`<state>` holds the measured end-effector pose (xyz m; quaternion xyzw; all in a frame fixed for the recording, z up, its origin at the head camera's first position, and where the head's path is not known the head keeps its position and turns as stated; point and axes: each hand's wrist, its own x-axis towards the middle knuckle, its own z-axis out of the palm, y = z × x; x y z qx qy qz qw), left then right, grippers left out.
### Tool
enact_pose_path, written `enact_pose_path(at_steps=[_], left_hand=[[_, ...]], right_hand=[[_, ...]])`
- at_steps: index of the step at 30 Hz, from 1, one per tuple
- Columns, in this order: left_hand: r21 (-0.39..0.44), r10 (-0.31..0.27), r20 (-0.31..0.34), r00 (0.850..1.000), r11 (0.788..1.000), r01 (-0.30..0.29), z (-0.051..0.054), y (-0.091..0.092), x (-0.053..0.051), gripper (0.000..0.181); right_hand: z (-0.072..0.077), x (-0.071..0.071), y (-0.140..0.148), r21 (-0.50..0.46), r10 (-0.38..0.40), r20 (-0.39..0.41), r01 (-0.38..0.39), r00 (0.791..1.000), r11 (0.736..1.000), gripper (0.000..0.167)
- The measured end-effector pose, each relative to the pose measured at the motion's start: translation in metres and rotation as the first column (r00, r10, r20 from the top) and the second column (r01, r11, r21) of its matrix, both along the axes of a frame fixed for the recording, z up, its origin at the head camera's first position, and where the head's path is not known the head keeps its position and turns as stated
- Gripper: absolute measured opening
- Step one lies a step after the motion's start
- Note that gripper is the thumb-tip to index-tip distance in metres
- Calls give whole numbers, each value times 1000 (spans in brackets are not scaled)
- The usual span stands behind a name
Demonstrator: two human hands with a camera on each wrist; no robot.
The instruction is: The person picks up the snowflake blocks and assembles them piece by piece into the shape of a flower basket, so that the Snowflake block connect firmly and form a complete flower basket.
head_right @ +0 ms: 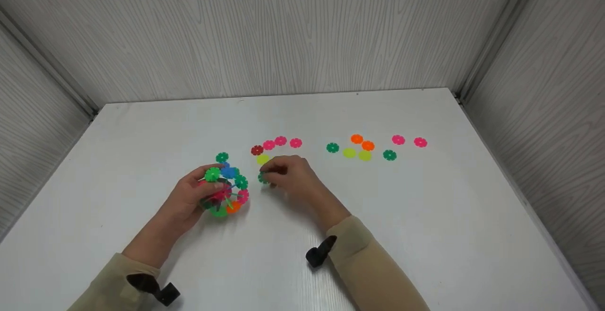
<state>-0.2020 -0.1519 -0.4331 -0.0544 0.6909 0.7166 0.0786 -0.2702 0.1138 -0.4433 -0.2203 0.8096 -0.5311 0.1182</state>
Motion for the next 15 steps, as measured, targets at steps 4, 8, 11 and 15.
enact_pose_path(at_steps=[4, 8, 11, 15], left_hand=[[-1, -47, 13, 999, 999, 47, -8, 17, 1, 67], [-34, -88, 11, 996, 996, 88, -17, 25, 2, 68], [-78, -92, 11, 996, 993, 92, -21, 27, 2, 68], [-107, -88, 18, 996, 990, 89, -24, 30, 1, 61]], right_hand=[[11, 7, 11, -170, -29, -23, 25, 999, 985, 21], [19, 15, 10, -216, -8, -64, -6, 998, 976, 18], [19, 18, 7, -214, 24, -96, -44, 995, 976, 17], [16, 20, 5, -219, 53, -143, -83, 988, 972, 15]])
